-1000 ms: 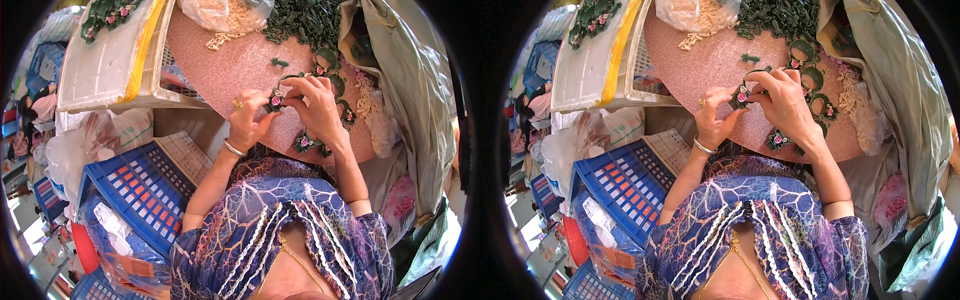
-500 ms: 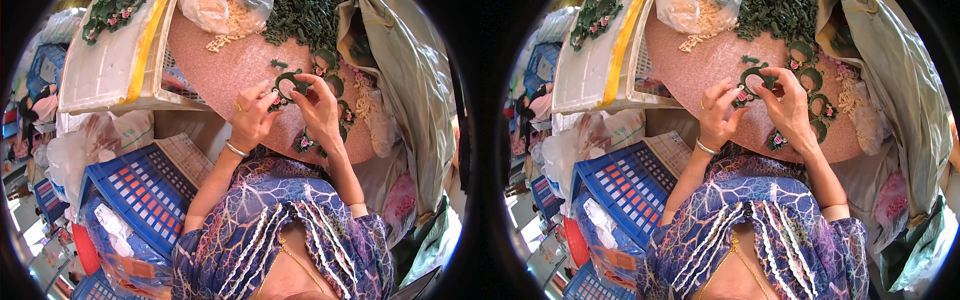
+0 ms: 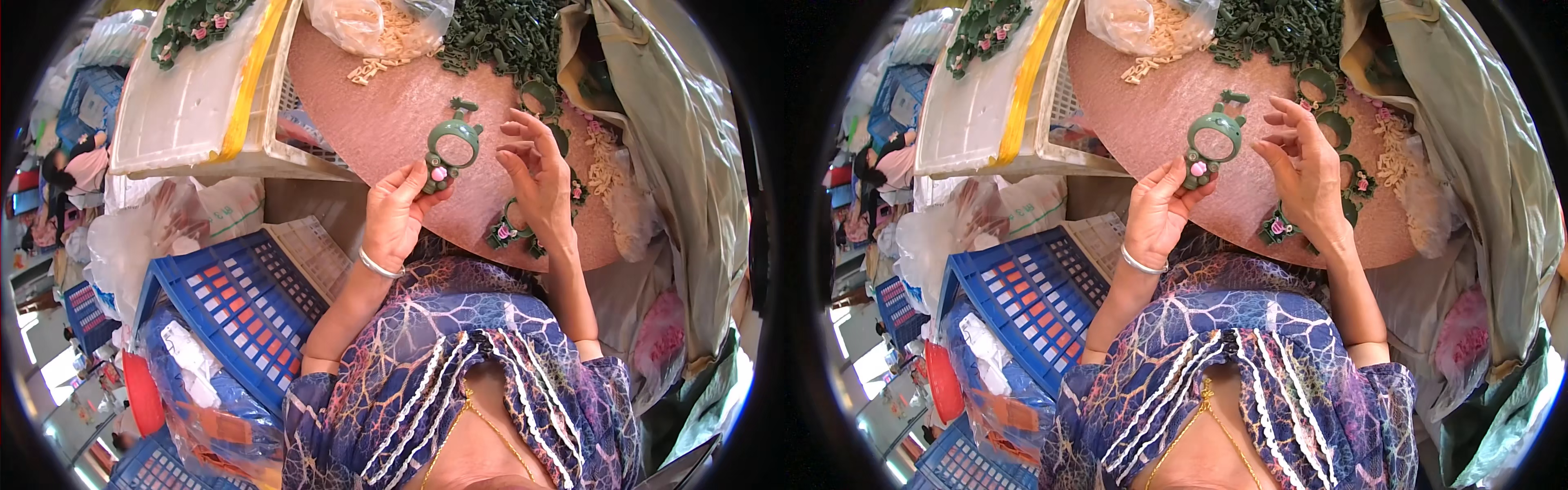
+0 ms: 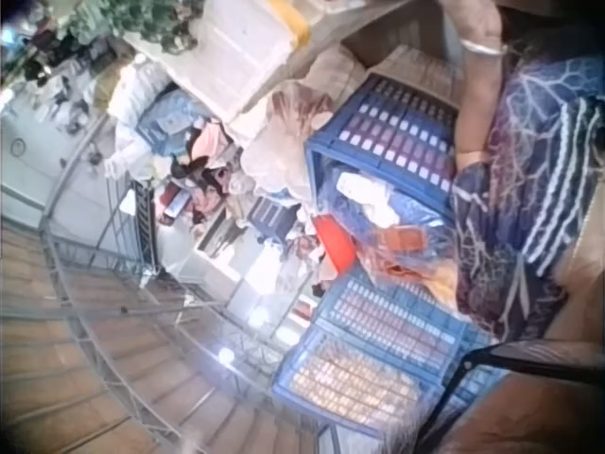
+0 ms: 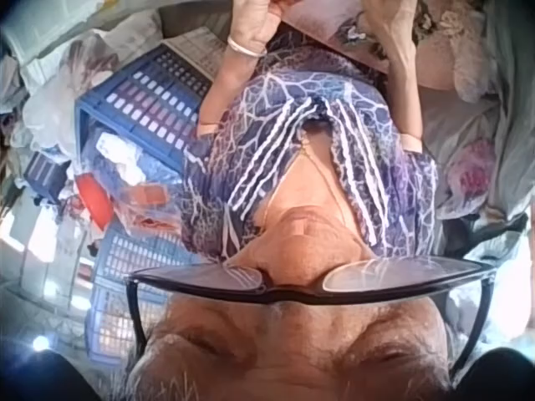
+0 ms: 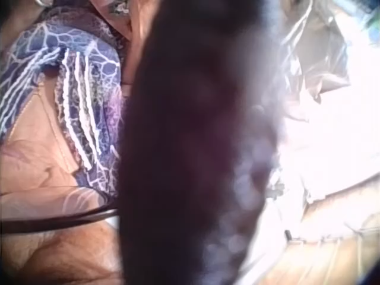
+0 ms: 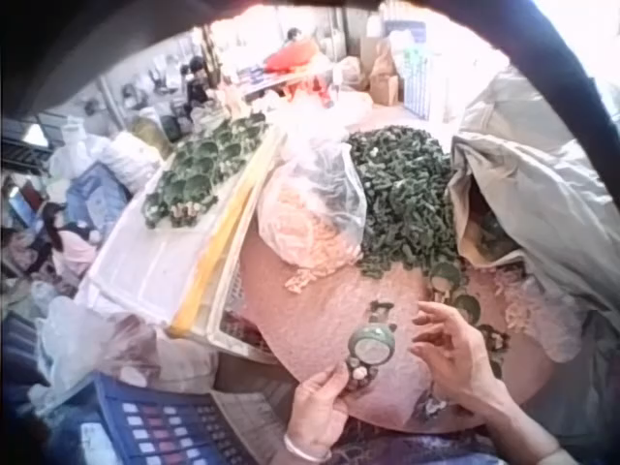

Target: Assembling floral decorations onto green plastic circular frames at a workbench.

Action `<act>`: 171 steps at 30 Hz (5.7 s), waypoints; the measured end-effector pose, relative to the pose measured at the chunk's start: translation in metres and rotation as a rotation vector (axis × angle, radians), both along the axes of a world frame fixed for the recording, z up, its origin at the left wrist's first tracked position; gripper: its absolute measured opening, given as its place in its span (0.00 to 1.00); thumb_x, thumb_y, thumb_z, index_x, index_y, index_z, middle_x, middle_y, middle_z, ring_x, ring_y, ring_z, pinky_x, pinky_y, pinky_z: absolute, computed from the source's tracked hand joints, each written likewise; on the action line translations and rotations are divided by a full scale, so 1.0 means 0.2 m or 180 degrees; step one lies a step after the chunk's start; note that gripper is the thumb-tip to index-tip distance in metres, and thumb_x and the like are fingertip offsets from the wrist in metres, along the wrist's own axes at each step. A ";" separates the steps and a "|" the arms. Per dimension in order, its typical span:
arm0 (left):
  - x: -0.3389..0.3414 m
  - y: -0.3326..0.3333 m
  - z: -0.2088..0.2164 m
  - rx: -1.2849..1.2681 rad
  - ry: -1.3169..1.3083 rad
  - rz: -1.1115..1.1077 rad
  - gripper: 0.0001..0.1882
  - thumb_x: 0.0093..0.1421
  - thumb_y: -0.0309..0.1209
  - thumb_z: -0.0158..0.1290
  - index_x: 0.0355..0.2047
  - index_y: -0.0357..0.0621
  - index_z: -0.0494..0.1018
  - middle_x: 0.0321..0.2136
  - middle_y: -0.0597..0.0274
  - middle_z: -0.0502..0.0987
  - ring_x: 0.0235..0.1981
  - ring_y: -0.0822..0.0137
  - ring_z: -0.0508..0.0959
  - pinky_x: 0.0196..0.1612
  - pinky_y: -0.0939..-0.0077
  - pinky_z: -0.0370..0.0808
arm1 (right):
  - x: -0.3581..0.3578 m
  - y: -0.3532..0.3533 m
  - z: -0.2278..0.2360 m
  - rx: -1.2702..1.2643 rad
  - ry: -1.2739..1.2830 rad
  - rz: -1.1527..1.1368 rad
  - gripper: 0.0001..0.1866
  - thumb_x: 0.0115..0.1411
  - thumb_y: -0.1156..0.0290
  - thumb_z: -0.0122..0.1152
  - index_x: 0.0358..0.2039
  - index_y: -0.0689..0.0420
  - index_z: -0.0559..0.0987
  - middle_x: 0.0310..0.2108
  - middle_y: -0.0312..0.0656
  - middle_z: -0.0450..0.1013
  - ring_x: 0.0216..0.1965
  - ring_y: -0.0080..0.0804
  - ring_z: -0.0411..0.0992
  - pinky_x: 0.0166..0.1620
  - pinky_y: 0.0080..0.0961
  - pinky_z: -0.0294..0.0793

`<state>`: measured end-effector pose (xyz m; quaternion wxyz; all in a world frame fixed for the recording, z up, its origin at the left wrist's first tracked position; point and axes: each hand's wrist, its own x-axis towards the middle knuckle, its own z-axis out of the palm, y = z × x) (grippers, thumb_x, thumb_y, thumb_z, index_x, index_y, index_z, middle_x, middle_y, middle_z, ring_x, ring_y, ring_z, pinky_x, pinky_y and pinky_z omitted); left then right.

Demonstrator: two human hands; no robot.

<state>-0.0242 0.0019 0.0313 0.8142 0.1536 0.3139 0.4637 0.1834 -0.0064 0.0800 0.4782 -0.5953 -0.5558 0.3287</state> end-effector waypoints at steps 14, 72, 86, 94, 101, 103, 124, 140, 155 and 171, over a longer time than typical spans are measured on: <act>-0.15 -0.15 0.02 -0.0692 0.0056 0.0223 0.11 0.67 0.33 0.55 0.37 0.36 0.78 0.35 0.57 0.81 0.40 0.61 0.82 0.45 0.68 0.82 | 0.01 -0.04 -0.05 0.0047 -0.0628 0.0334 0.24 0.59 0.79 0.64 0.57 0.58 0.73 0.44 0.45 0.77 0.37 0.28 0.78 0.39 0.24 0.78; 0.13 -0.10 -0.15 0.3870 0.5165 0.0935 0.20 0.46 0.36 0.68 0.39 0.45 0.80 0.29 0.65 0.72 0.34 0.63 0.73 0.44 0.62 0.62 | 0.18 0.23 -0.07 0.0672 -0.2689 0.0335 0.05 0.54 0.73 0.66 0.32 0.56 0.83 0.35 0.41 0.78 0.42 0.41 0.73 0.48 0.35 0.69; 0.14 -0.10 -0.11 0.3794 0.5157 0.0953 0.21 0.45 0.36 0.69 0.40 0.46 0.80 0.33 0.66 0.74 0.36 0.63 0.73 0.45 0.62 0.62 | 0.07 0.25 0.02 -0.1182 0.0993 0.0855 0.12 0.64 0.81 0.58 0.49 0.60 0.73 0.34 0.37 0.73 0.34 0.23 0.77 0.36 0.20 0.76; 0.13 -0.10 -0.14 0.3677 0.5141 0.0867 0.23 0.47 0.40 0.68 0.43 0.47 0.80 0.31 0.67 0.73 0.35 0.64 0.73 0.44 0.62 0.61 | 0.05 -0.08 -0.05 -0.1092 0.1064 0.0942 0.07 0.58 0.83 0.65 0.36 0.62 0.76 0.34 0.34 0.77 0.34 0.19 0.77 0.39 0.17 0.78; 0.13 -0.10 -0.14 0.3690 0.5089 0.0838 0.24 0.45 0.39 0.69 0.43 0.47 0.80 0.32 0.67 0.73 0.36 0.64 0.73 0.45 0.62 0.61 | -0.01 -0.09 -0.03 -0.0735 -0.0677 0.0805 0.07 0.52 0.85 0.68 0.29 0.62 0.79 0.27 0.32 0.79 0.30 0.14 0.73 0.33 0.15 0.72; 0.12 -0.10 -0.14 0.3710 0.5101 0.0859 0.25 0.44 0.38 0.69 0.44 0.48 0.80 0.32 0.67 0.73 0.36 0.64 0.73 0.45 0.62 0.61 | -0.01 -0.08 -0.03 -0.0837 -0.0645 0.0767 0.06 0.52 0.83 0.68 0.29 0.62 0.80 0.24 0.34 0.77 0.27 0.14 0.72 0.31 0.16 0.70; 0.14 -0.10 -0.14 0.3711 0.5068 0.0972 0.24 0.43 0.37 0.69 0.42 0.47 0.81 0.31 0.68 0.73 0.35 0.65 0.73 0.43 0.63 0.61 | -0.06 0.04 0.11 -0.1513 -0.1426 0.0931 0.07 0.55 0.74 0.67 0.32 0.63 0.79 0.19 0.46 0.76 0.21 0.34 0.74 0.26 0.28 0.72; 0.16 -0.08 -0.15 0.3751 0.5155 0.0991 0.22 0.45 0.38 0.69 0.41 0.49 0.80 0.33 0.68 0.73 0.35 0.65 0.73 0.43 0.63 0.62 | 0.04 0.71 -0.23 0.0635 -0.2975 0.0485 0.08 0.60 0.68 0.61 0.36 0.59 0.78 0.36 0.50 0.77 0.41 0.53 0.76 0.43 0.45 0.74; 0.14 -0.10 -0.15 0.3709 0.5100 0.1106 0.23 0.44 0.40 0.70 0.41 0.49 0.80 0.32 0.68 0.74 0.35 0.65 0.74 0.43 0.62 0.61 | 0.04 0.25 0.12 -0.0165 -0.1422 0.2504 0.14 0.56 0.77 0.63 0.44 0.58 0.82 0.32 0.39 0.74 0.33 0.33 0.72 0.39 0.28 0.69; 0.13 -0.10 -0.15 0.3722 0.5057 0.1022 0.22 0.47 0.41 0.67 0.42 0.46 0.79 0.33 0.68 0.72 0.36 0.65 0.73 0.43 0.61 0.62 | -0.01 0.36 0.12 -0.0724 -0.1874 0.2584 0.04 0.51 0.74 0.68 0.28 0.58 0.83 0.24 0.39 0.77 0.30 0.34 0.74 0.40 0.31 0.70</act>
